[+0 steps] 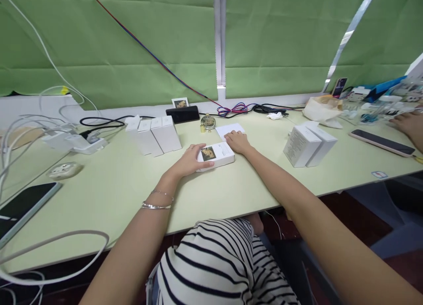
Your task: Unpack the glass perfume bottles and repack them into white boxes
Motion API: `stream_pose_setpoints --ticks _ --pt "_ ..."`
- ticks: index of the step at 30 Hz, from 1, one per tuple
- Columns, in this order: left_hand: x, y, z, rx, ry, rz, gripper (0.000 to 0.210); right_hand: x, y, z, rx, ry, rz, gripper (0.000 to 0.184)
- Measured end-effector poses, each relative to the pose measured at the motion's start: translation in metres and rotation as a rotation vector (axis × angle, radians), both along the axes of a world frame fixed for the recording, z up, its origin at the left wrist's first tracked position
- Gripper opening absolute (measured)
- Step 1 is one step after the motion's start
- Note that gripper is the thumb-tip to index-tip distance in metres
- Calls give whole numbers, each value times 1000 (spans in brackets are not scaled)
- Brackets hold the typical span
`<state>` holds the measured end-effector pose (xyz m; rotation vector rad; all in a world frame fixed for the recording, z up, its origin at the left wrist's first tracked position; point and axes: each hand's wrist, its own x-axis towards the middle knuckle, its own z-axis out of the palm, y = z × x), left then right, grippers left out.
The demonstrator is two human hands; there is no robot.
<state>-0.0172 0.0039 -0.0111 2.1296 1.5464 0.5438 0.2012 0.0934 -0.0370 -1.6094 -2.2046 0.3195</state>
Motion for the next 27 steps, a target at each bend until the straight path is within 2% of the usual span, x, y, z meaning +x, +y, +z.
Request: stream_pose_setpoints --ticks 3,5,7,9,12,15,19,23,25,27 --pt "2 -3 1 -34 2 -57 88 6 -15 8 -80 104 103 49" --pt "5 -4 2 -48 -1 -94 90 7 -28 17 -209 249 226 59" --pt "8 -6 3 -53 -15 -127 91 4 -43 26 -299 335 362 61" --pt "11 -7 4 -41 -32 -148 91 -2 -56 35 -248 254 447 63" --pt "13 -9 4 -7 -61 -186 92 -10 -69 42 -153 80 495 88" --pt "11 -8 3 -29 -83 -186 94 -11 -72 43 -213 30 529 97" --pt "8 -5 -3 -78 -159 -154 100 -1 -70 47 -264 -58 502 108" --pt "5 -2 -7 -21 -243 -85 81 27 -62 60 -314 1 448 93" --pt "5 -1 -8 3 -164 -71 74 43 -55 64 -254 117 351 86" --pt "6 1 -9 11 -24 -105 73 54 -48 62 -76 186 176 86"
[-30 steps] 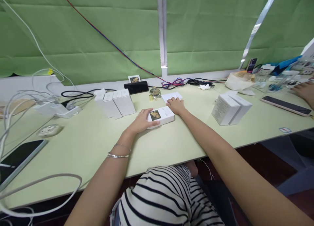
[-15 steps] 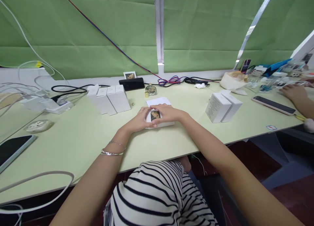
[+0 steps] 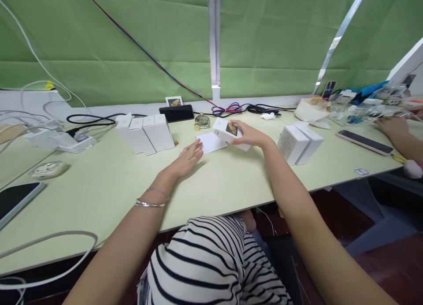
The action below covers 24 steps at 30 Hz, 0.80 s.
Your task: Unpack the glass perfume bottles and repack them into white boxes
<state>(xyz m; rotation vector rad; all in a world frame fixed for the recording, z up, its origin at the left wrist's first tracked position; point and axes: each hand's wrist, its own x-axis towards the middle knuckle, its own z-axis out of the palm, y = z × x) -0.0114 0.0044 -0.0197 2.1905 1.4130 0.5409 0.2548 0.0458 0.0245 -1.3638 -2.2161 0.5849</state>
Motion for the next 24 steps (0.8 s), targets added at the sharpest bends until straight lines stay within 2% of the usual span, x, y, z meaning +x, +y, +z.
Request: stream_pose_setpoints --ticks 2,4,7,9,12,16,19,21,24 --pt "3 2 1 16 121 -34 73 4 7 -7 168 -4 -209 89" --pt "6 2 2 40 192 -27 71 2 13 -16 269 -32 -359 91" --pt "12 0 7 103 246 22 65 -2 22 -26 319 -4 -432 93" --pt "14 -3 12 155 294 70 61 -2 27 -29 349 77 -387 92" --pt "16 -8 17 212 403 163 52 2 34 -32 379 294 -220 88" --pt "14 -11 21 219 483 216 36 1 33 -29 204 561 3 84" --pt "13 -10 22 249 488 239 40 -6 27 -24 78 629 125 81" --pt "13 -9 22 300 446 253 39 -10 24 -22 83 633 130 83" --pt "12 -7 19 398 328 278 33 -9 26 -22 215 510 -5 89"
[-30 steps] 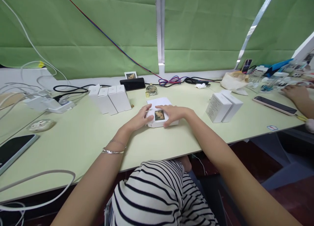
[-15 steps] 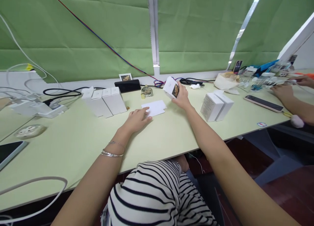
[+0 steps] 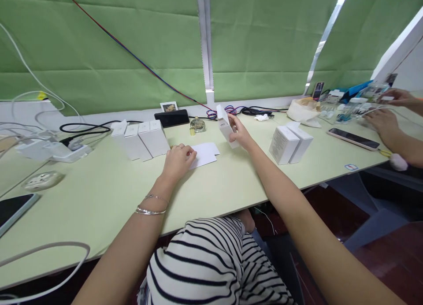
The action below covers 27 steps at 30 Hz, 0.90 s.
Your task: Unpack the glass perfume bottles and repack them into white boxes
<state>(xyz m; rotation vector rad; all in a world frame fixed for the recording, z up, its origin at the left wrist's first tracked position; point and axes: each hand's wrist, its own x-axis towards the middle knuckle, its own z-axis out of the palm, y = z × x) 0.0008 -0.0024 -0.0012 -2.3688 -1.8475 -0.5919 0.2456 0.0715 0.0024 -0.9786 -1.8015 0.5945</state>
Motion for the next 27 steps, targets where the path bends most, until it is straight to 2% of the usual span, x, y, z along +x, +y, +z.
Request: stream_pose_setpoints --ticks 2,3,6,9,14,16,18,21,24,27 --pt "-2 2 -3 45 -73 -25 32 4 3 -2 44 -151 -107 90" --pt "-4 3 -5 56 -109 -50 34 5 4 -3 50 -216 -117 90" --pt "-6 5 -7 100 -204 -177 39 5 4 -3 53 -305 -10 86" --pt "-3 5 -7 209 -258 -324 35 -8 -4 -1 112 -395 93 82" --pt "4 0 -5 377 -403 -401 31 -41 -27 2 255 -573 174 80" --pt "4 -3 -3 361 -446 -415 34 -49 -33 1 294 -591 200 77" --pt "3 -4 -2 271 -438 -447 44 -53 -35 -1 315 -592 201 74" --pt "2 -3 -2 162 -349 -522 55 -52 -35 -3 312 -533 174 85" --pt "4 0 -5 212 -245 -527 58 -51 -36 -4 302 -461 184 96" --pt "5 3 -10 351 -239 -402 52 -53 -37 -2 309 -440 226 86"
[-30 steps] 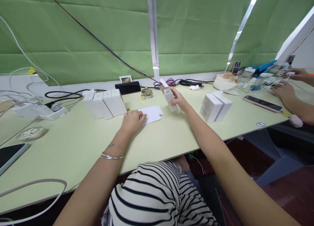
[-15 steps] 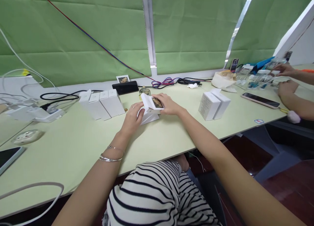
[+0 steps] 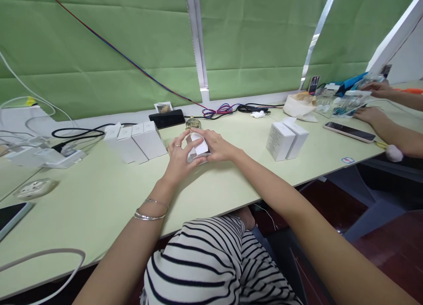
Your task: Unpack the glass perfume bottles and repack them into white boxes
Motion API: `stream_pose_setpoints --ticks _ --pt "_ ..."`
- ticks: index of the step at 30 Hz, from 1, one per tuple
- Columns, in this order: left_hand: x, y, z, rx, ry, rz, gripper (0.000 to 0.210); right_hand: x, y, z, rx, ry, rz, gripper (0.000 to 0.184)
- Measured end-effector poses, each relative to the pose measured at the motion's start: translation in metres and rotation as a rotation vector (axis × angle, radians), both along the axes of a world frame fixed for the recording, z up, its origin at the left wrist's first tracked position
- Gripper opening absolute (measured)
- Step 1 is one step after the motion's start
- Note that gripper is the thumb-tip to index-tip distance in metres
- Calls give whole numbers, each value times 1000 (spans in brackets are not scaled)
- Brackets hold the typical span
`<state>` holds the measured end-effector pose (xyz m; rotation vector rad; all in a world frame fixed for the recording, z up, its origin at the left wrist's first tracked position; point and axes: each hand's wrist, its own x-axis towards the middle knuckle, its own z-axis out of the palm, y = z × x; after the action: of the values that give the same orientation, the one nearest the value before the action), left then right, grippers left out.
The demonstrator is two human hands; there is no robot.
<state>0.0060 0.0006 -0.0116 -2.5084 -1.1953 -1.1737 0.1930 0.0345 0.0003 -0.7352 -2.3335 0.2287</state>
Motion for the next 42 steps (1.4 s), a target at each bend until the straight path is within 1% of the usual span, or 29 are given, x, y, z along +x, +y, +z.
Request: stream_pose_setpoints --ticks 2,5,8,10,15,18,21,22,24,26,29,30,32,34,37,42 --pt "0 1 -3 46 -84 42 58 -1 -1 1 2 18 10 78" --pt "-2 3 -5 65 -168 -8 70 -1 -2 2 -23 35 0 67" --pt "-3 2 -3 66 -183 -30 73 0 -2 3 -54 13 -10 59" --pt "-2 -1 0 14 -183 -27 79 0 -2 4 -37 -9 -10 56" --pt "-1 -6 3 -254 -208 -38 91 -1 -5 5 16 -69 -28 54" --pt "0 -7 2 -321 -202 -2 94 -3 -6 4 35 -104 -21 50" --pt "-1 -6 1 -364 -155 7 99 -1 -5 5 37 -148 -24 45" --pt "-2 -5 0 -379 -129 12 103 2 -4 6 39 -159 -49 44" --pt "-5 -3 0 -421 -58 56 114 9 0 8 46 -165 -146 45" --pt "-8 -1 0 -498 28 159 120 21 5 9 45 -168 -278 47" --pt "-15 2 1 -657 124 313 118 39 13 8 19 -212 -435 46" --pt "-17 3 2 -693 142 336 116 44 15 6 7 -236 -468 46" --pt "-21 5 2 -724 169 342 112 51 18 4 -25 -286 -509 46" --pt "-23 6 1 -717 210 337 107 54 20 1 -64 -336 -509 46" --pt "-25 8 0 -695 260 326 105 51 20 -2 -117 -400 -441 43" --pt "-27 9 1 -728 215 241 109 39 17 -3 -126 -436 -345 44"
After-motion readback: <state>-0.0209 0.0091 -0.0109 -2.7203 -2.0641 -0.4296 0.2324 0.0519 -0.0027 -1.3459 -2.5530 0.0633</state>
